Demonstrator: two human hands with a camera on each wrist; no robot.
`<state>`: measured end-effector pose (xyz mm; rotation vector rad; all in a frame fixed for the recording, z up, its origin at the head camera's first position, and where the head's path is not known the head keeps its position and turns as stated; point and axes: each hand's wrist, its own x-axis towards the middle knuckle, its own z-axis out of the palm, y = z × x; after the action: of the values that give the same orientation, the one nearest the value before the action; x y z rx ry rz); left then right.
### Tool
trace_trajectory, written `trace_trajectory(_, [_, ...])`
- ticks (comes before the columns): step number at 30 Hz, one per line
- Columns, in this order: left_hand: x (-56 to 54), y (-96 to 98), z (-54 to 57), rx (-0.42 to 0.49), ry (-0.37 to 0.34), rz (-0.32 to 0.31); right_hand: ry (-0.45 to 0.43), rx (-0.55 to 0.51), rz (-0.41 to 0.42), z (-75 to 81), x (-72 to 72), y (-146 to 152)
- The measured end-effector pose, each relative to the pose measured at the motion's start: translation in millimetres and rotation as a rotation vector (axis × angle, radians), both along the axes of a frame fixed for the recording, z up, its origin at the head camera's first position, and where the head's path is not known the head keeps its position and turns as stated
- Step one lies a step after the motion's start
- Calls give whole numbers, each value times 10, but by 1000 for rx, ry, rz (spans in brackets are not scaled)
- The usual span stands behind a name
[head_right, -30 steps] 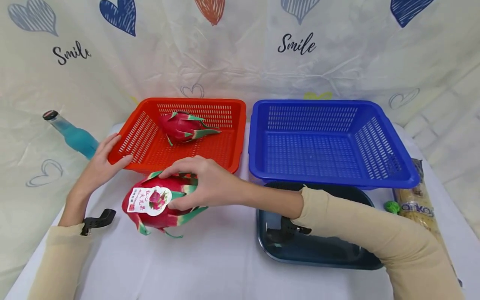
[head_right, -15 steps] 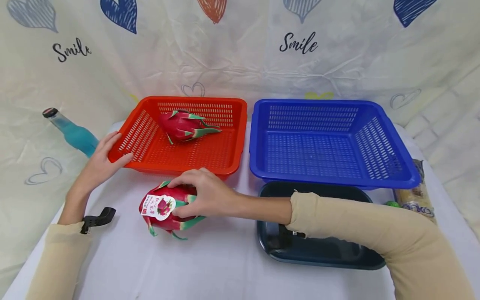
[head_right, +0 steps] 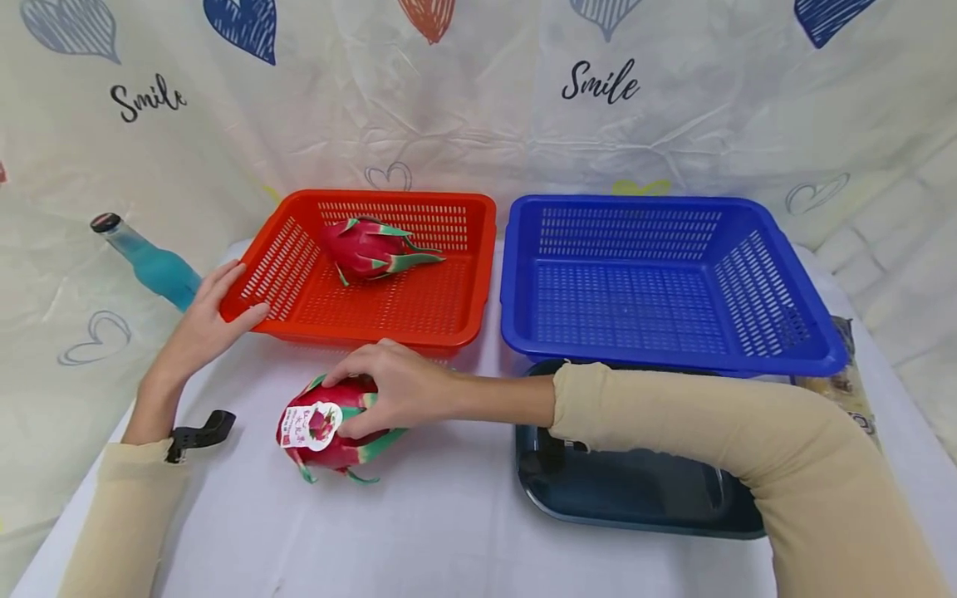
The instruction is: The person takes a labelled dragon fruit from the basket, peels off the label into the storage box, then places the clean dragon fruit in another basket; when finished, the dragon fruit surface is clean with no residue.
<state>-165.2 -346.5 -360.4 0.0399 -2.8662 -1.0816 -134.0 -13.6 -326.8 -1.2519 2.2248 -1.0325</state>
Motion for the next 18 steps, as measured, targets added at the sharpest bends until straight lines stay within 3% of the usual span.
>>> trace_trajectory(8, [2, 9, -7, -5, 12, 1, 35, 52, -76, -37, -2, -75])
trace_trajectory(18, [8, 7, 16, -2, 7, 1, 68, 101, -85, -80, 40, -59])
